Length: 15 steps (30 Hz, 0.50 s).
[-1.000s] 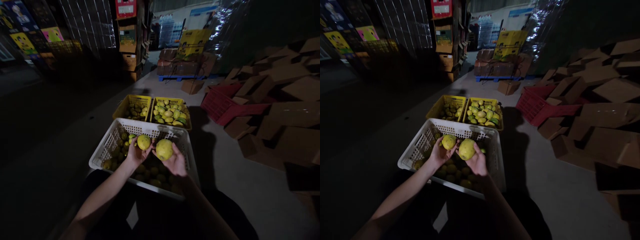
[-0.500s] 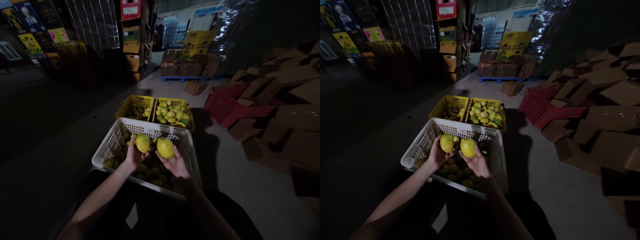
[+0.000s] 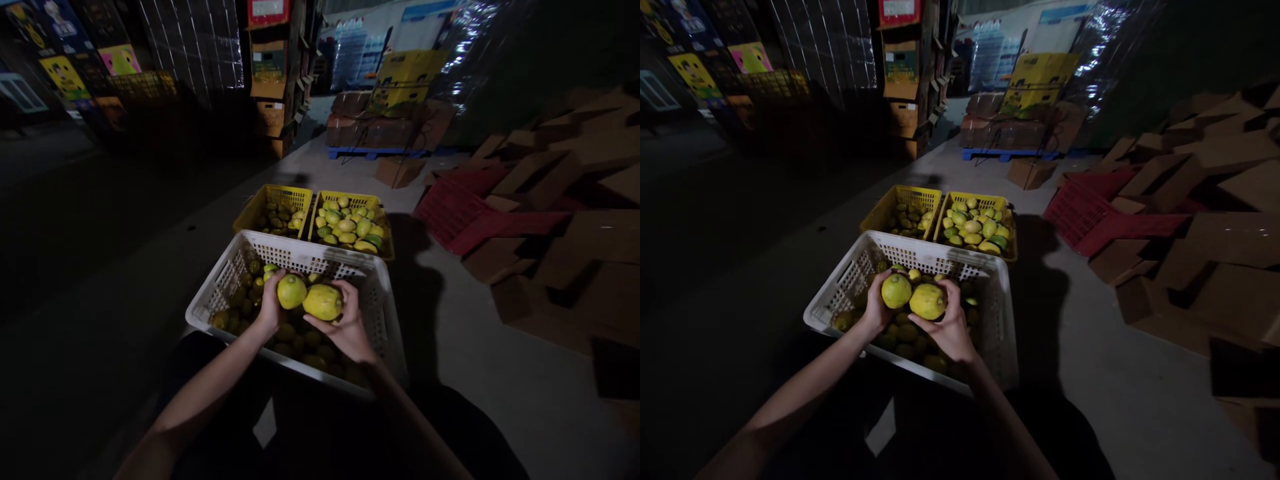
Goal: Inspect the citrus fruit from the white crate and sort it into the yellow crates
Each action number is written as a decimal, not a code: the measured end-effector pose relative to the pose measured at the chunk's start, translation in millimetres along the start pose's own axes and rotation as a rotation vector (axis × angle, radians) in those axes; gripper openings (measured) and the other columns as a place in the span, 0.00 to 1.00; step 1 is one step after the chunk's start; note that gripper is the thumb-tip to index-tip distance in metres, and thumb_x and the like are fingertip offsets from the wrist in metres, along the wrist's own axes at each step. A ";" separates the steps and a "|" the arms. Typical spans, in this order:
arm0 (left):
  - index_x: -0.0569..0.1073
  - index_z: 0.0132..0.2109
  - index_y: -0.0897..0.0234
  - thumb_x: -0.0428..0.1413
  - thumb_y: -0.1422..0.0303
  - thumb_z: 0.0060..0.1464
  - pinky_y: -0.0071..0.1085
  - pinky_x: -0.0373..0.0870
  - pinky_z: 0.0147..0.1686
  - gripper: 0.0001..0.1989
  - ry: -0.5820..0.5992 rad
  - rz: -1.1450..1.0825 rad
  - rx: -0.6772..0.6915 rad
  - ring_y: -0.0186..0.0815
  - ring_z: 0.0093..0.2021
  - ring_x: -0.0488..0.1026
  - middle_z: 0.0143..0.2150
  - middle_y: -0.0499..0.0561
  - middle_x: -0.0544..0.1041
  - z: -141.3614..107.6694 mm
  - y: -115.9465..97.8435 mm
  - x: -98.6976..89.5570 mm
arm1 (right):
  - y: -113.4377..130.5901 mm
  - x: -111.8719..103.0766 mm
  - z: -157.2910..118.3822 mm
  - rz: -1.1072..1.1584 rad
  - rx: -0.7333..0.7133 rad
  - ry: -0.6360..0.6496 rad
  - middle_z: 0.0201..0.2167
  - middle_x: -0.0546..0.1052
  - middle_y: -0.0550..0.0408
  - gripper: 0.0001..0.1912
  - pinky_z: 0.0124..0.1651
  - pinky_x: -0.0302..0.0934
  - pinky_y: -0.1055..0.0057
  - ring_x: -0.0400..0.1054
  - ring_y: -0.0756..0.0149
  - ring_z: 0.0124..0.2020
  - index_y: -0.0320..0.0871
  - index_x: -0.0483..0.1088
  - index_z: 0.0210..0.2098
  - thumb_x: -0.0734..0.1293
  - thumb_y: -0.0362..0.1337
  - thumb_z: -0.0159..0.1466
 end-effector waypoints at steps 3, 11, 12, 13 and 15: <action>0.77 0.29 0.63 0.55 0.75 0.50 0.27 0.70 0.39 0.07 0.103 0.096 0.062 0.40 0.43 0.75 0.34 0.51 0.80 -4.1 -2.5 -0.9 | -6.1 -0.3 -1.6 -0.109 -0.106 -0.010 0.51 0.74 0.45 0.36 0.53 0.68 0.56 0.72 0.55 0.51 0.48 0.59 0.50 0.77 0.44 0.48; 0.80 0.32 0.60 0.55 0.79 0.50 0.28 0.69 0.46 0.11 0.064 0.093 0.050 0.41 0.47 0.75 0.36 0.49 0.80 -10.2 -2.9 -7.1 | -8.6 -2.6 -1.6 -0.272 -0.318 -0.067 0.51 0.76 0.50 0.28 0.55 0.68 0.56 0.72 0.55 0.51 0.52 0.64 0.51 0.75 0.40 0.53; 0.80 0.33 0.60 0.55 0.79 0.50 0.28 0.68 0.47 0.11 0.065 0.092 0.055 0.41 0.47 0.75 0.36 0.49 0.80 -10.0 -2.4 -8.2 | -8.2 -3.2 -1.3 -0.274 -0.340 -0.069 0.51 0.77 0.50 0.28 0.55 0.68 0.56 0.72 0.54 0.51 0.52 0.65 0.51 0.75 0.40 0.53; 0.80 0.32 0.60 0.55 0.79 0.50 0.28 0.68 0.47 0.11 0.070 0.098 0.064 0.41 0.46 0.75 0.36 0.49 0.80 -9.7 -2.2 -9.0 | -7.5 -3.8 -0.9 -0.279 -0.359 -0.067 0.51 0.77 0.50 0.27 0.54 0.69 0.56 0.73 0.54 0.51 0.52 0.65 0.51 0.74 0.40 0.53; 0.79 0.30 0.61 0.55 0.79 0.50 0.28 0.67 0.47 0.11 0.094 0.142 0.098 0.41 0.45 0.74 0.35 0.49 0.80 -8.6 -2.0 -10.3 | -5.7 -5.2 0.0 -0.302 -0.397 -0.049 0.51 0.77 0.50 0.27 0.53 0.69 0.55 0.73 0.54 0.50 0.52 0.66 0.52 0.74 0.39 0.54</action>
Point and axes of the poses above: each hand's wrist, its own z-axis towards the middle knuckle, its own x-axis out of the palm, y = z × x, the point moved 1 cm from there along z, towards the middle knuckle
